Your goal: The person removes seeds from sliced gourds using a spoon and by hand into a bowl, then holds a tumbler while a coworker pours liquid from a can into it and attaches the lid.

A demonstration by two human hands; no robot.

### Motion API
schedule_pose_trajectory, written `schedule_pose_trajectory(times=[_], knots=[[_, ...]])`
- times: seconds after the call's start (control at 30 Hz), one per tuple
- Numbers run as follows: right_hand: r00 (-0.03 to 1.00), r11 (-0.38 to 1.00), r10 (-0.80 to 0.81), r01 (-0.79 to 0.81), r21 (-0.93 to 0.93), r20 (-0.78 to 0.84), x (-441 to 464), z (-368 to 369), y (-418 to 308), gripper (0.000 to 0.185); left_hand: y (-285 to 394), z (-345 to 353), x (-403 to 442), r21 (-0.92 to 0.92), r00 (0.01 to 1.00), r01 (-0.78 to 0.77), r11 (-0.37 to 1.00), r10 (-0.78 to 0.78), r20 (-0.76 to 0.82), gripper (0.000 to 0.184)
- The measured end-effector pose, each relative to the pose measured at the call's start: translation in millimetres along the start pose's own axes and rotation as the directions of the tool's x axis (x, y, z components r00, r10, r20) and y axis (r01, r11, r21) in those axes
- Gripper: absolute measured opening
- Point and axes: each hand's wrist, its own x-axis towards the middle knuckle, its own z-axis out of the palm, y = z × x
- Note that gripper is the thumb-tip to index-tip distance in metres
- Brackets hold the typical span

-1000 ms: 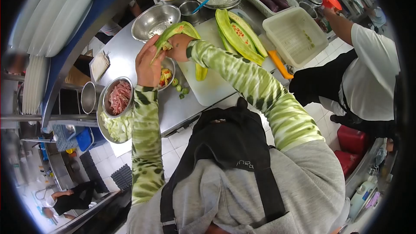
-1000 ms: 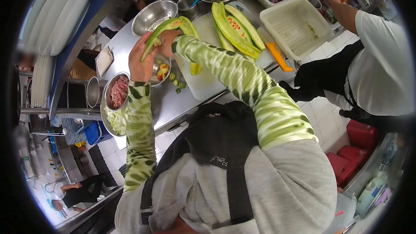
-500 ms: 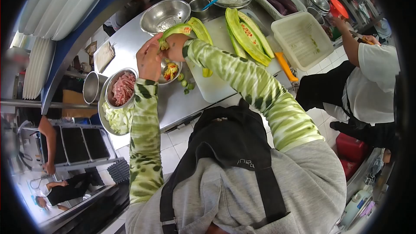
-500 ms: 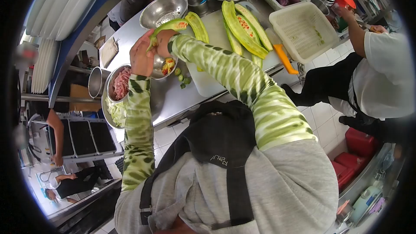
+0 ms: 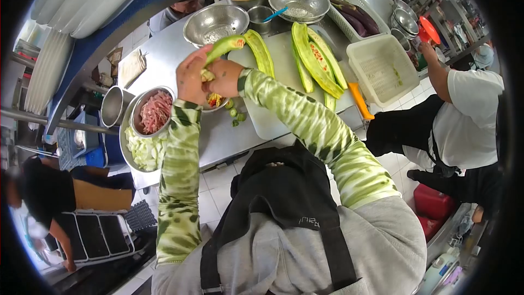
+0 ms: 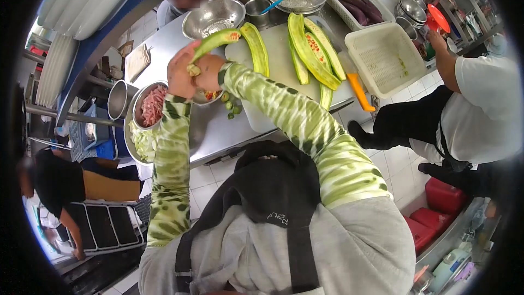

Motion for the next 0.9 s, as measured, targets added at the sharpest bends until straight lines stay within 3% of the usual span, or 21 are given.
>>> schedule_pose_trajectory(times=[0.07, 0.13, 0.2, 0.23, 0.33, 0.5, 0.7, 0.73, 0.8, 0.9], knots=[[0.991, 0.983, -0.134, 0.132, 0.126, 0.002, -7, -8, -6, 0.031, 5, -8, 3, -0.130, 0.998, -0.063, 0.989, 0.061, -0.022, 0.036], [0.999, 0.994, -0.030, 0.027, 0.105, 0.023, -16, -7, -6, 0.035, 14, -21, 1, -0.276, 0.992, -0.124, 0.953, 0.117, -0.043, 0.038], [0.998, 0.997, 0.065, -0.065, 0.051, -0.012, -17, -6, -3, 0.035, 19, -44, 0, -0.272, 0.982, -0.174, 0.947, 0.187, 0.025, 0.042], [0.989, 0.991, 0.082, -0.094, -0.091, -0.127, -14, 6, 8, 0.034, 27, -45, -6, -0.259, 0.979, -0.190, 0.947, 0.203, 0.023, 0.042], [0.918, 0.854, 0.395, -0.382, -0.353, -0.039, 3, 45, 32, 0.034, 26, -41, -24, -0.225, 0.980, -0.186, 0.956, 0.197, 0.026, 0.042], [0.933, 0.893, 0.313, -0.352, -0.282, -0.175, 21, 60, 50, 0.038, 12, -38, -47, -0.281, 0.982, -0.179, 0.943, 0.186, -0.001, 0.043], [0.920, 0.842, 0.385, -0.382, -0.380, -0.072, -11, 42, 96, 0.028, 7, -26, -69, -0.450, 0.973, -0.225, 0.864, 0.226, -0.050, 0.042], [0.916, 0.834, 0.375, -0.399, -0.380, -0.139, -18, 45, 101, 0.026, 1, -22, -69, -0.472, 0.973, -0.221, 0.853, 0.223, -0.052, 0.042], [0.900, 0.813, 0.326, -0.423, -0.401, -0.290, -17, 35, 109, 0.021, -5, -11, -61, -0.498, 0.972, -0.224, 0.838, 0.231, -0.047, 0.042], [0.923, 0.808, 0.083, -0.282, -0.516, -0.375, -14, 20, 118, 0.021, -12, 4, -58, -0.501, 0.977, -0.204, 0.841, 0.210, -0.045, 0.039]])
